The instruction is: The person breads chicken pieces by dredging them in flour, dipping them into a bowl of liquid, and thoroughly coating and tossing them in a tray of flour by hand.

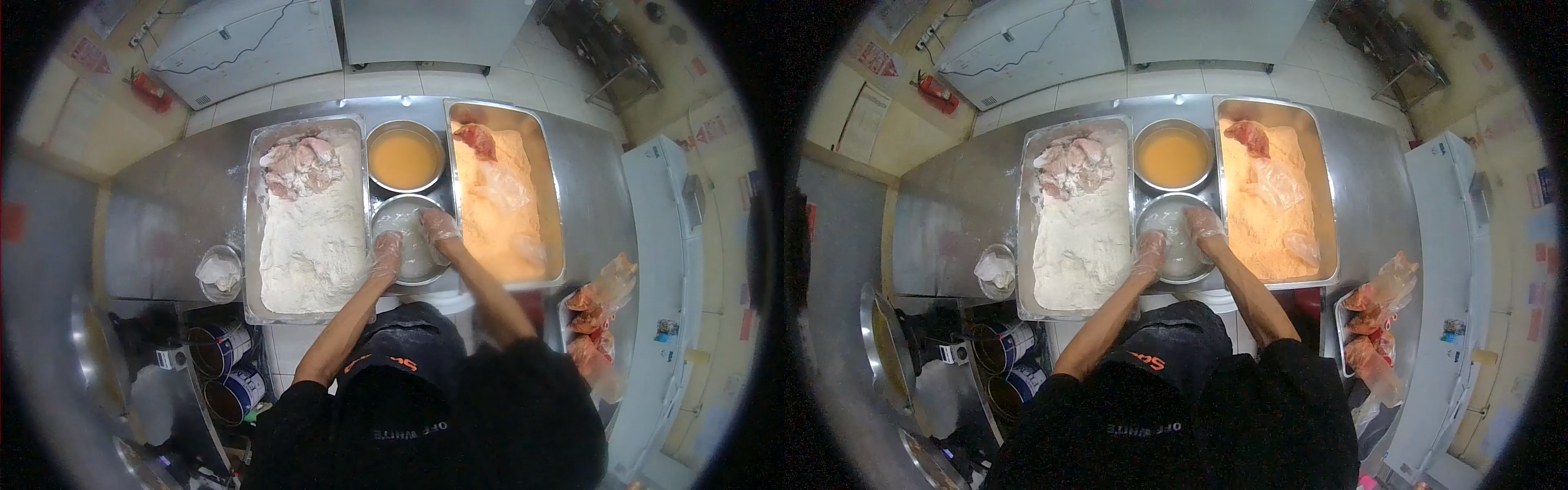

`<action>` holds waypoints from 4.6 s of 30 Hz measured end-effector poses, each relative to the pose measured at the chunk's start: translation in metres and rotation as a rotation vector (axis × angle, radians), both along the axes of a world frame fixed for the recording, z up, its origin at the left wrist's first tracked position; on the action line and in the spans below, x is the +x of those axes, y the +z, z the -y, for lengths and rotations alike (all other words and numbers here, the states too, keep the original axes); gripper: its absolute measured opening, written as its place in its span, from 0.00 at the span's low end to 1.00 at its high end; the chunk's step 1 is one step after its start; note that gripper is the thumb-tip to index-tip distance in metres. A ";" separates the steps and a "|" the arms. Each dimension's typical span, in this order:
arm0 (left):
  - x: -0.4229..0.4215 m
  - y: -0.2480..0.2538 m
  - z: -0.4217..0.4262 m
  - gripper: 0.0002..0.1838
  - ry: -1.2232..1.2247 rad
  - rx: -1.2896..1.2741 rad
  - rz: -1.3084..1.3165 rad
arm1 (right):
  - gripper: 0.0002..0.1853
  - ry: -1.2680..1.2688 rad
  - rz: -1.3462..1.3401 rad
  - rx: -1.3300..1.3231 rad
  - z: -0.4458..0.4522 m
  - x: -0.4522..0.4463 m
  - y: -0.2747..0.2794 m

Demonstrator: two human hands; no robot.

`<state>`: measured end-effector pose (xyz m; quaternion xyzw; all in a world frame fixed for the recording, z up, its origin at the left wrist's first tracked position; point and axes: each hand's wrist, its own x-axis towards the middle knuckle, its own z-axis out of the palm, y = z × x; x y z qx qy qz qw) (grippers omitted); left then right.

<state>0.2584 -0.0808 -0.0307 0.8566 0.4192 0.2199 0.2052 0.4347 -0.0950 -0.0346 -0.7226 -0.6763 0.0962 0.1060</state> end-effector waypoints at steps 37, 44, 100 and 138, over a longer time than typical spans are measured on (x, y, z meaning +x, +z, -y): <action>-0.169 0.047 -0.248 0.21 -0.101 0.230 -0.432 | 0.20 -0.343 -0.304 0.168 -0.186 -0.176 0.135; -0.208 -0.026 -0.119 0.31 -0.447 -0.066 -0.026 | 0.17 -0.328 -0.257 0.133 -0.155 -0.248 0.055; -0.243 -0.091 -0.028 0.19 0.405 0.101 -0.295 | 0.43 0.216 -0.315 -0.671 -0.040 -0.309 0.086; -0.179 -0.103 -0.065 0.25 -0.011 -0.242 -0.321 | 0.13 0.123 0.131 0.276 -0.129 -0.206 0.092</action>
